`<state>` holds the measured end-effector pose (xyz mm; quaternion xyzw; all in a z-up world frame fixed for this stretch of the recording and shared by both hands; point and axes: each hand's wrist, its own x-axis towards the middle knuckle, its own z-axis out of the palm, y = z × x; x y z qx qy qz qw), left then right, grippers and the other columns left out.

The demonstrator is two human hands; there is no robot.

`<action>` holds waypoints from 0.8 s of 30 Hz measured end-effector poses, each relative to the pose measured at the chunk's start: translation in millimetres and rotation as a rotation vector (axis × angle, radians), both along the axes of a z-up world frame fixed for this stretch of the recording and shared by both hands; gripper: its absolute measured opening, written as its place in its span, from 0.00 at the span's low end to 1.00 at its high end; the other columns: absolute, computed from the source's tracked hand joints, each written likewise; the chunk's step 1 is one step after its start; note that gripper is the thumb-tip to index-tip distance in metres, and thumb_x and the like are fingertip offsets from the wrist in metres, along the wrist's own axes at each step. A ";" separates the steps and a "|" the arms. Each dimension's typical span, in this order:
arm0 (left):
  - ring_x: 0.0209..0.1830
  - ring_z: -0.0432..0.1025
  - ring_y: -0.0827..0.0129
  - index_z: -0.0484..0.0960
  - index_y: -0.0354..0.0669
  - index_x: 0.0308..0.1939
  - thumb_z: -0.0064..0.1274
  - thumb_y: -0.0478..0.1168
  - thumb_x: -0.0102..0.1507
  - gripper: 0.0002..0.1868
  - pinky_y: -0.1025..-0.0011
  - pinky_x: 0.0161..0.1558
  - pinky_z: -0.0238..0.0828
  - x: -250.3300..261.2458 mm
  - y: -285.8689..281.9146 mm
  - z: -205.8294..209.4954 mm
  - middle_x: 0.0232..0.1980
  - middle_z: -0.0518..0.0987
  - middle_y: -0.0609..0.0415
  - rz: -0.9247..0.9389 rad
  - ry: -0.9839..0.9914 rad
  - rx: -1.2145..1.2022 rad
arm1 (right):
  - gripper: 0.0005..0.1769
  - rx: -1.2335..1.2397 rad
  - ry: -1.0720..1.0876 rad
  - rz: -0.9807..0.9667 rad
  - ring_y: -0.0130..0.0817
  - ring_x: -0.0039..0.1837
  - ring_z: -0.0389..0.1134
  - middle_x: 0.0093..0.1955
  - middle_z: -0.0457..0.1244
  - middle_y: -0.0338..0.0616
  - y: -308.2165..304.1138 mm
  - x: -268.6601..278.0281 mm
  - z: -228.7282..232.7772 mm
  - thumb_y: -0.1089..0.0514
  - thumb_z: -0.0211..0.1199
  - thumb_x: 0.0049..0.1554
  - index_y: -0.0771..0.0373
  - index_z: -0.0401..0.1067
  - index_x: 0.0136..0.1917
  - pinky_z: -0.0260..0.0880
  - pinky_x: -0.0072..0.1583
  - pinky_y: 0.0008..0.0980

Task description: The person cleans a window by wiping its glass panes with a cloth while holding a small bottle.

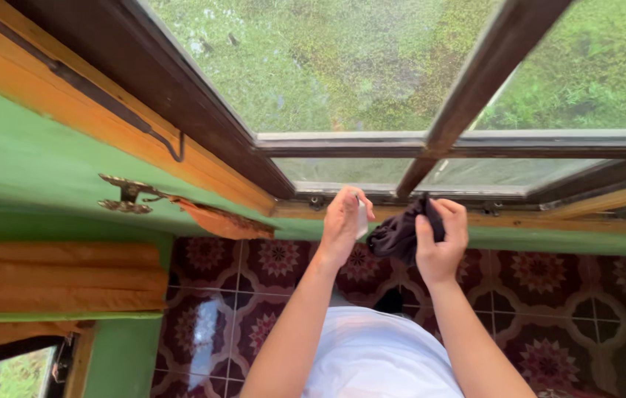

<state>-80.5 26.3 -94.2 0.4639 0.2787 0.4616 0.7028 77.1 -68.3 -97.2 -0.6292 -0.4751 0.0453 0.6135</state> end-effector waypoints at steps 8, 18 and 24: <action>0.16 0.61 0.67 0.70 0.41 0.31 0.31 0.75 0.70 0.39 0.69 0.20 0.58 -36.2 13.9 -18.4 0.19 0.67 0.54 -0.295 -0.405 -0.351 | 0.14 -0.066 0.112 -0.195 0.39 0.61 0.66 0.59 0.63 0.48 3.9 -33.7 -1.3 0.65 0.64 0.61 0.72 0.72 0.59 0.66 0.65 0.33; 0.14 0.59 0.68 0.70 0.39 0.26 0.28 0.79 0.67 0.45 0.70 0.21 0.56 -91.5 49.1 15.6 0.17 0.67 0.55 -0.864 -0.859 -0.203 | 0.15 -0.121 0.017 -0.373 0.43 0.63 0.65 0.61 0.62 0.51 -0.4 -99.3 4.0 0.63 0.64 0.61 0.71 0.73 0.60 0.65 0.66 0.36; 0.16 0.64 0.70 0.72 0.38 0.27 0.34 0.71 0.72 0.40 0.71 0.21 0.61 -115.5 58.6 7.9 0.18 0.69 0.53 -0.762 -0.635 0.013 | 0.16 -0.161 -0.030 -0.472 0.46 0.64 0.65 0.62 0.61 0.51 10.6 -130.6 0.9 0.62 0.65 0.61 0.70 0.74 0.60 0.65 0.67 0.39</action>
